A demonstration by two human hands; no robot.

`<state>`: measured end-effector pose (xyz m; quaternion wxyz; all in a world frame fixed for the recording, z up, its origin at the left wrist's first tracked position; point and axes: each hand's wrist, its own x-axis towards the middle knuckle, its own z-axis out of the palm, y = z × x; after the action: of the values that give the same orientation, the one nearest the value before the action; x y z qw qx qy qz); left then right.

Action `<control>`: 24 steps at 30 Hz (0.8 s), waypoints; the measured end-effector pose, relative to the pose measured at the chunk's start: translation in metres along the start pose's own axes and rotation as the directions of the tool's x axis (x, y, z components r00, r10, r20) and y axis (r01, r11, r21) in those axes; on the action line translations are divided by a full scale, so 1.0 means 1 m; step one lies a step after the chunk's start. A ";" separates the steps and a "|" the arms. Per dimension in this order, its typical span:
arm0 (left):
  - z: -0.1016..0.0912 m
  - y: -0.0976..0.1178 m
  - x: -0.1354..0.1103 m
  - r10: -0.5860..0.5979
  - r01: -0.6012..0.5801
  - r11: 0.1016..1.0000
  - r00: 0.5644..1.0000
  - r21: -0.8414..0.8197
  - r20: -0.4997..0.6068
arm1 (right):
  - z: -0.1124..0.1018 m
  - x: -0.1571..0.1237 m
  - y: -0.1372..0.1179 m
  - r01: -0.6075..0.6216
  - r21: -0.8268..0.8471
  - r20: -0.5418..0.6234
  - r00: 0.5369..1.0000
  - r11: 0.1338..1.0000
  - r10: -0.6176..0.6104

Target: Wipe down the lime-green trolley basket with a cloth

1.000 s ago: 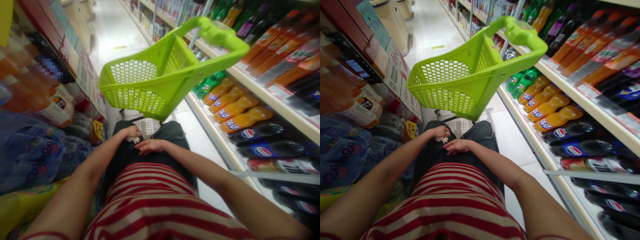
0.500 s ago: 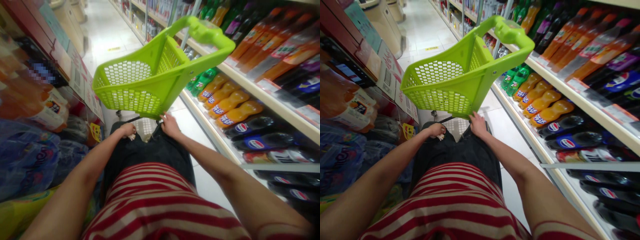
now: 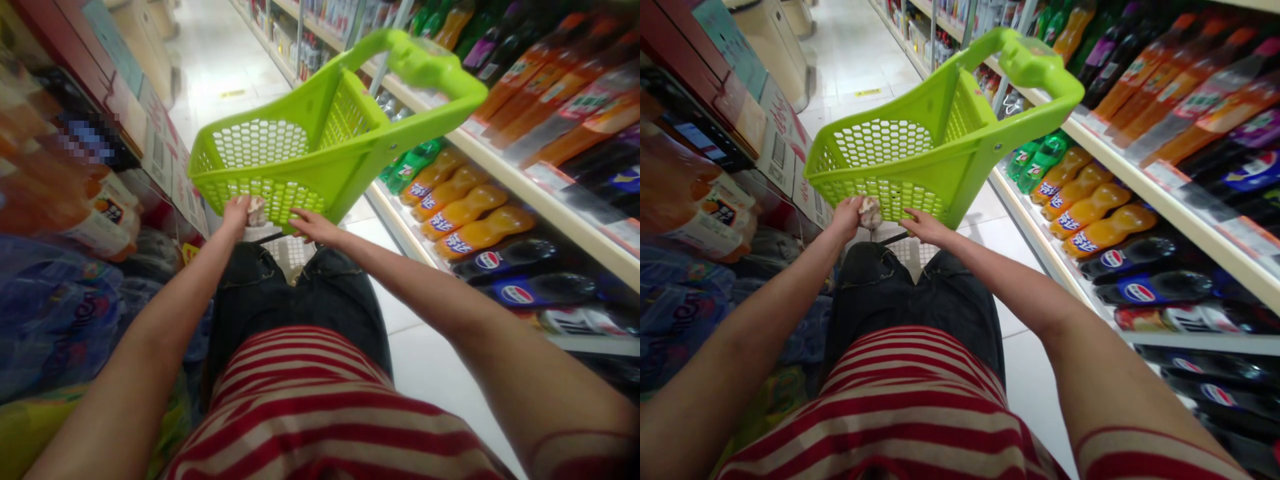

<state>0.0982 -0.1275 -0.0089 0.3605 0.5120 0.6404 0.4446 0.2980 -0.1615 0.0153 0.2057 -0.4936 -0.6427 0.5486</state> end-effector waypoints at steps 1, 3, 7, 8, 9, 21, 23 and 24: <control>0.014 0.011 -0.002 -0.020 0.013 0.996 0.997 -0.087 -0.069 | 0.001 0.007 -0.015 0.013 0.126 0.034 0.999 0.992 -0.018; 0.042 0.033 -0.011 0.036 -0.048 0.977 0.997 -0.207 -0.062 | 0.007 0.015 -0.035 0.075 0.333 0.000 0.997 0.940 -0.080; 0.072 0.054 -0.033 0.064 -0.043 0.953 0.996 -0.300 0.059 | 0.007 0.012 -0.029 0.109 0.486 -0.231 0.973 0.867 0.007; 0.074 0.053 -0.039 0.072 -0.044 0.961 0.993 -0.274 0.092 | 0.002 0.010 -0.020 0.096 0.482 -0.278 0.959 0.871 0.048; 0.074 0.049 -0.045 0.078 -0.050 0.974 0.990 -0.223 0.116 | -0.007 0.008 -0.011 0.088 0.462 -0.328 0.941 0.882 0.078; 0.122 -0.057 -0.131 -0.417 0.156 0.841 0.796 0.517 0.438 | -0.118 -0.014 0.011 0.231 -0.551 -0.680 0.433 0.801 -0.592; 0.130 -0.062 -0.133 -0.418 0.179 0.852 0.800 0.493 0.431 | -0.120 -0.012 0.014 0.232 -0.586 -0.652 0.434 0.777 -0.622; 0.132 -0.063 -0.133 -0.416 0.193 0.858 0.806 0.477 0.422 | -0.121 -0.012 0.015 0.232 -0.593 -0.642 0.442 0.771 -0.627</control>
<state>0.2269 -0.2360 -0.1125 0.4690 0.5631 0.6754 0.0824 0.4064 -0.1123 0.0425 0.5014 -0.5337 -0.6802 0.0320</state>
